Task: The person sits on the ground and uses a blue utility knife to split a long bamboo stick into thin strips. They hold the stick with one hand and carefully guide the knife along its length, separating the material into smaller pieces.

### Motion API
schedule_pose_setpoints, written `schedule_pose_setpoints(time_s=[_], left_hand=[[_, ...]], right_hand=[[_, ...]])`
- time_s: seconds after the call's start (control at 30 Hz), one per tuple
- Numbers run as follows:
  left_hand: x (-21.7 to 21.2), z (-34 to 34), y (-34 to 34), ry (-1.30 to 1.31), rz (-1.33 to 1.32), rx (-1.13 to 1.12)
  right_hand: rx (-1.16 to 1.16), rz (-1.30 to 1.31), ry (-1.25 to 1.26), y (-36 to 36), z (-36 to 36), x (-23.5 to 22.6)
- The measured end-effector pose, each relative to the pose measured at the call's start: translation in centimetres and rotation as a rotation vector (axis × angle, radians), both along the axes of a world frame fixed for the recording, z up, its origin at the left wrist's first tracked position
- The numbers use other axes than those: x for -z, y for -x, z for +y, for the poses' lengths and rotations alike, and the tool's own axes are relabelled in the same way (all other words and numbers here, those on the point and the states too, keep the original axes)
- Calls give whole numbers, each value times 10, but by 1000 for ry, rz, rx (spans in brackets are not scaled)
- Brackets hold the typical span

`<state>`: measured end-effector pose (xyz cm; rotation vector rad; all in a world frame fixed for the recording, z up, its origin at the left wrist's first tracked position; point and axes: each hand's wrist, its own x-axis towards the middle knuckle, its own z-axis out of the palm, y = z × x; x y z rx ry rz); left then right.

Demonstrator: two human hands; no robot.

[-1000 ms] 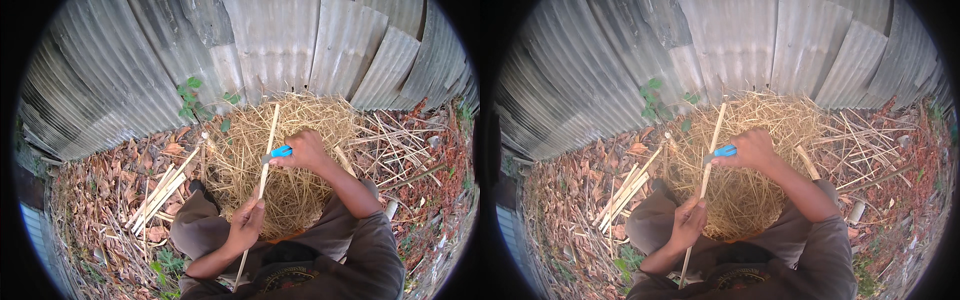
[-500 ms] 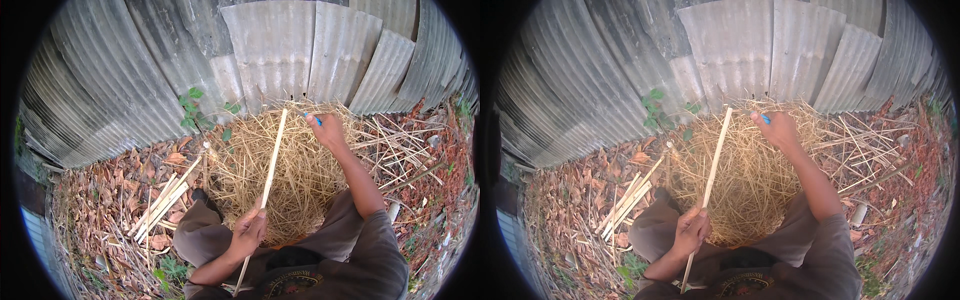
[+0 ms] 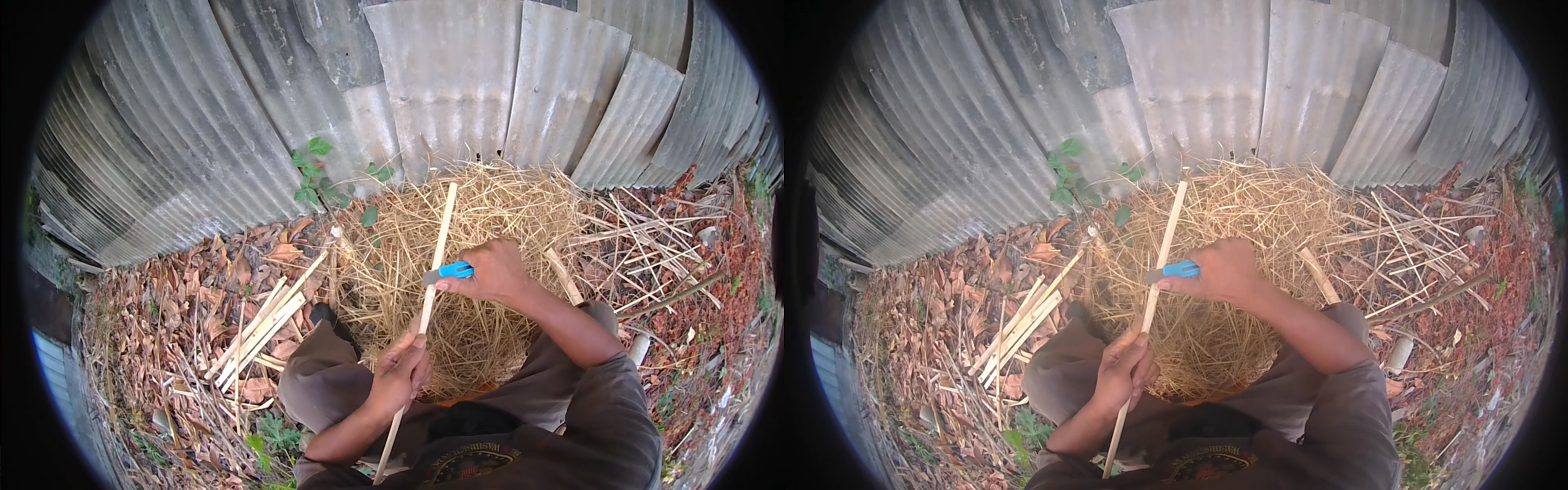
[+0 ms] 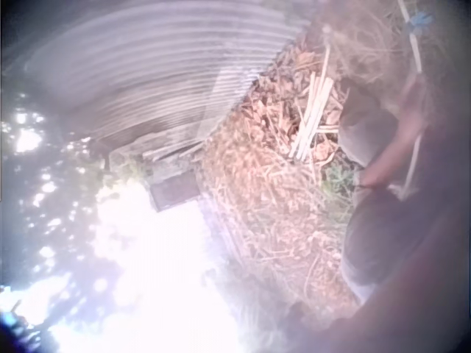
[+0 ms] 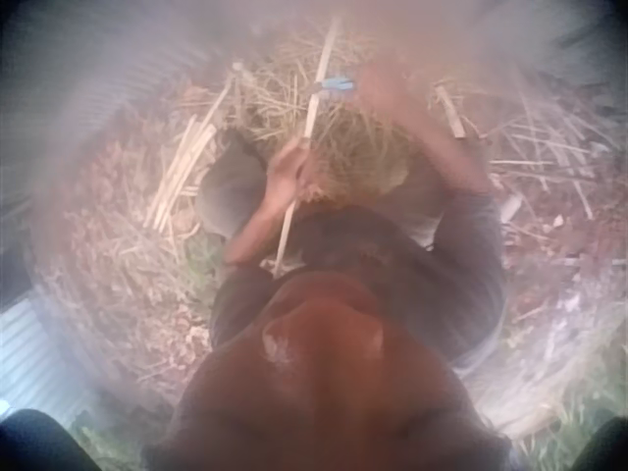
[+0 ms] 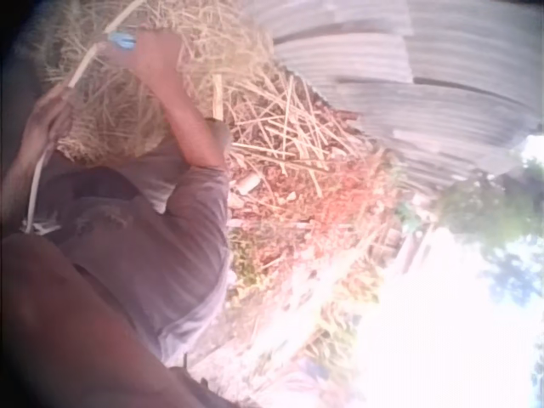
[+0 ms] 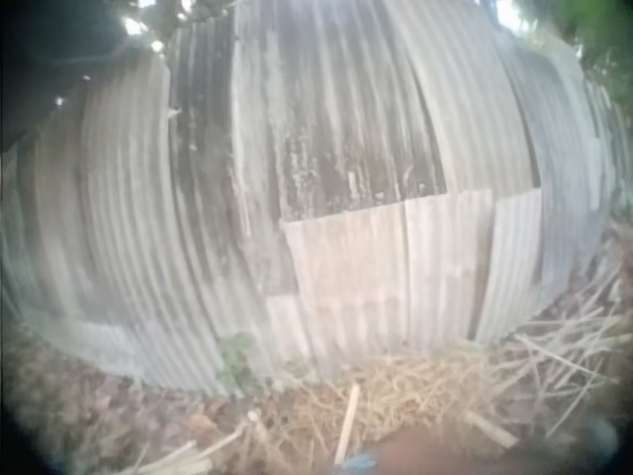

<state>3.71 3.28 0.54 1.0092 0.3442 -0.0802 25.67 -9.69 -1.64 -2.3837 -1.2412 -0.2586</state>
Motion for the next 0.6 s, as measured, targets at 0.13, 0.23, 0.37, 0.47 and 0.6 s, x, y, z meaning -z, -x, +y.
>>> schedule_pose_setpoints(time_s=[0.13,0.23,0.37,0.47,0.6], left_hand=[[10,-5,4,-201,-38,-1],[0,-6,4,-308,-42,-11],[10,-4,10,-401,-87,-2],[10,-4,5,-392,-100,8],[11,-7,2,-367,-85,6]], right_hand=[[108,-18,-18,-26,-4,12],[121,41,28,-19,-1,7],[17,2,-7,-6,1,0],[24,-76,-26,-20,-2,13],[36,-159,-63,-36,-1,19]])
